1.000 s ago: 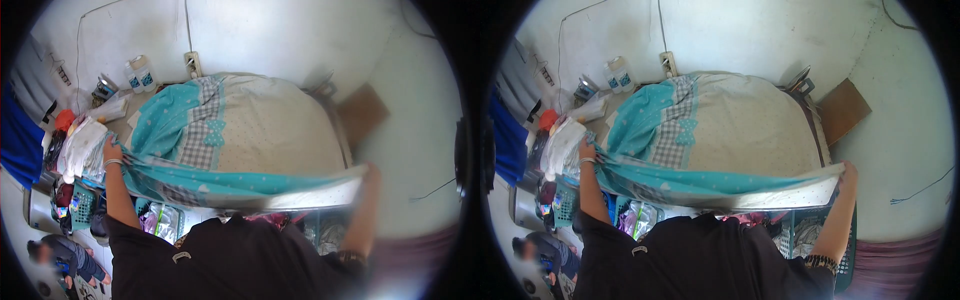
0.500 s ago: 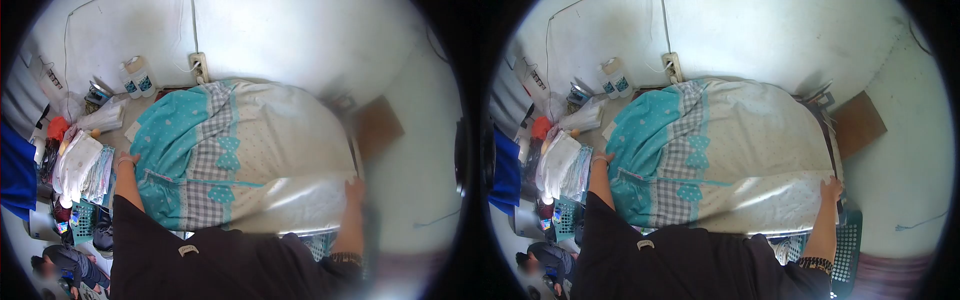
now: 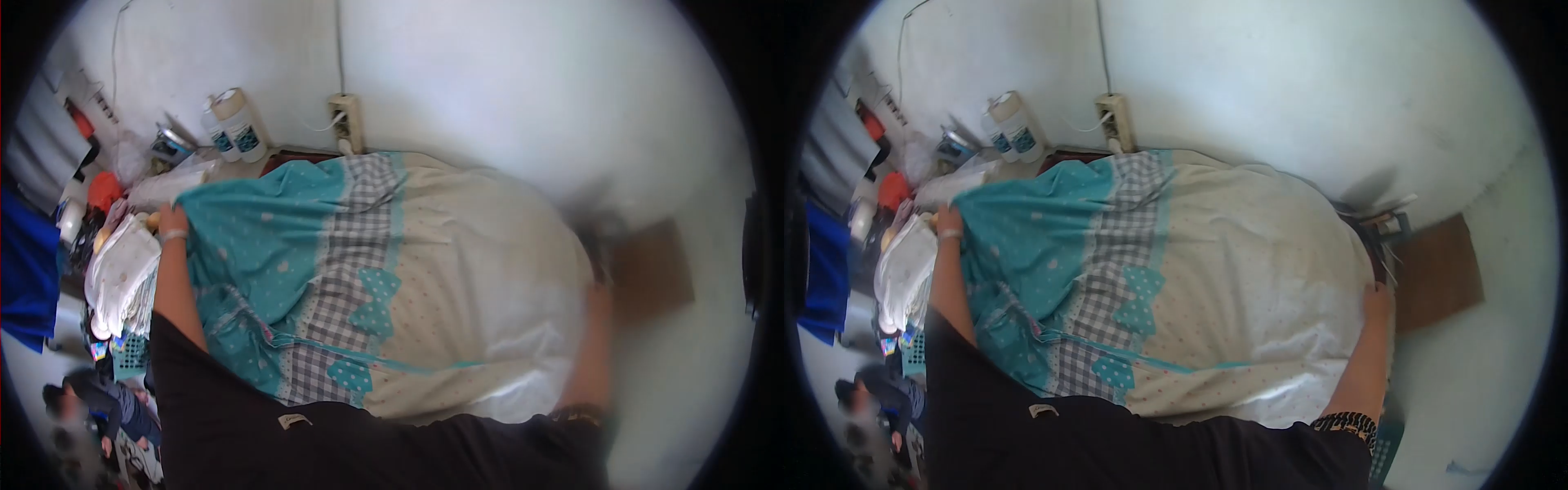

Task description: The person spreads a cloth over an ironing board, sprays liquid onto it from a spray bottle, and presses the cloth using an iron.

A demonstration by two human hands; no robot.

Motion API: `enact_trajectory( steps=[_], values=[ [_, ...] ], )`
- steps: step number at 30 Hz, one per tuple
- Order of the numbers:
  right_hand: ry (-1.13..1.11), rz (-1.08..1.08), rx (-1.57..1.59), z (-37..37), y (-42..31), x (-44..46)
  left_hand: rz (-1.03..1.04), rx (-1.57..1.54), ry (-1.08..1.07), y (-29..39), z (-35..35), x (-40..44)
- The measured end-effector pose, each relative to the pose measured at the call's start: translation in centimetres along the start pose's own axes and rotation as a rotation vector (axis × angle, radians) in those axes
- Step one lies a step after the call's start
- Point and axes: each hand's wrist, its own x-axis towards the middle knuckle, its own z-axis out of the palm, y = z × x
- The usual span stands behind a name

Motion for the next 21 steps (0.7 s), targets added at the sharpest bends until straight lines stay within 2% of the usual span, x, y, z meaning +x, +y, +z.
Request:
enact_trajectory(
  steps=[1, 2, 3, 4, 5, 6, 7, 9, 11, 12, 14, 15, 16, 18, 19, 21],
  values=[
    [-0.002, 0.002, -0.018, 0.2, -1.0, 0.7, 0.04, -0.156, 0.32, 4.6, -3.0, -0.6],
    [-0.022, -0.023, -0.016, 0.6, -1.7, 1.6, 0.008, -0.272, 0.365, 9.4, -6.5, -1.6],
    [-0.125, 0.008, 0.061, 1.0, -1.8, 2.7, -0.019, -0.305, 0.289, 12.0, -8.7, -1.7],
    [-0.225, 0.046, 0.134, 1.4, -1.9, 3.7, 0.072, -0.43, 0.282, 14.9, -10.4, -2.6],
    [-0.268, 0.069, 0.181, 1.5, -2.0, 4.5, 0.239, -0.343, 0.313, 14.7, -8.9, -1.7],
    [-0.258, 0.076, 0.208, 1.8, -2.0, 5.3, 0.23, -0.33, 0.312, 14.8, -8.8, -2.6],
    [-0.217, 0.076, 0.222, 1.7, -1.7, 5.9, 0.368, -0.022, 0.175, 15.2, -8.5, -3.7],
    [-0.033, 0.038, 0.214, 2.0, -0.2, 7.1, 0.501, 0.289, 0.027, 15.2, -7.8, -4.0],
    [0.186, -0.049, 0.133, 2.6, 1.6, 8.2, 0.337, 0.725, -0.621, 14.7, -6.4, -2.6],
    [0.273, -0.089, 0.09, 3.0, 2.1, 8.2, 0.335, 0.727, -0.627, 14.9, -5.7, -2.2],
    [0.335, -0.096, 0.028, 3.8, 3.0, 8.4, 0.237, 0.58, -0.41, 15.4, -4.0, -1.9],
    [0.29, -0.058, 0.021, 3.8, 2.3, 8.1, 0.24, 0.579, -0.324, 16.9, -5.0, -2.8],
    [0.246, -0.019, 0.03, 3.6, 1.8, 7.8, 0.241, 0.581, -0.33, 17.4, -4.7, -3.1],
    [0.14, 0.039, 0.1, 2.8, 0.7, 7.3, 0.002, 0.354, -0.219, 18.0, -4.1, -3.1],
    [0.067, 0.075, 0.172, 2.1, 0.1, 6.9, -0.077, 0.267, -0.305, 16.3, -1.8, -1.5],
    [-0.116, 0.191, 0.362, 0.4, -1.9, 5.6, -0.081, 0.243, -0.381, 14.7, 0.5, -0.9]
  ],
)
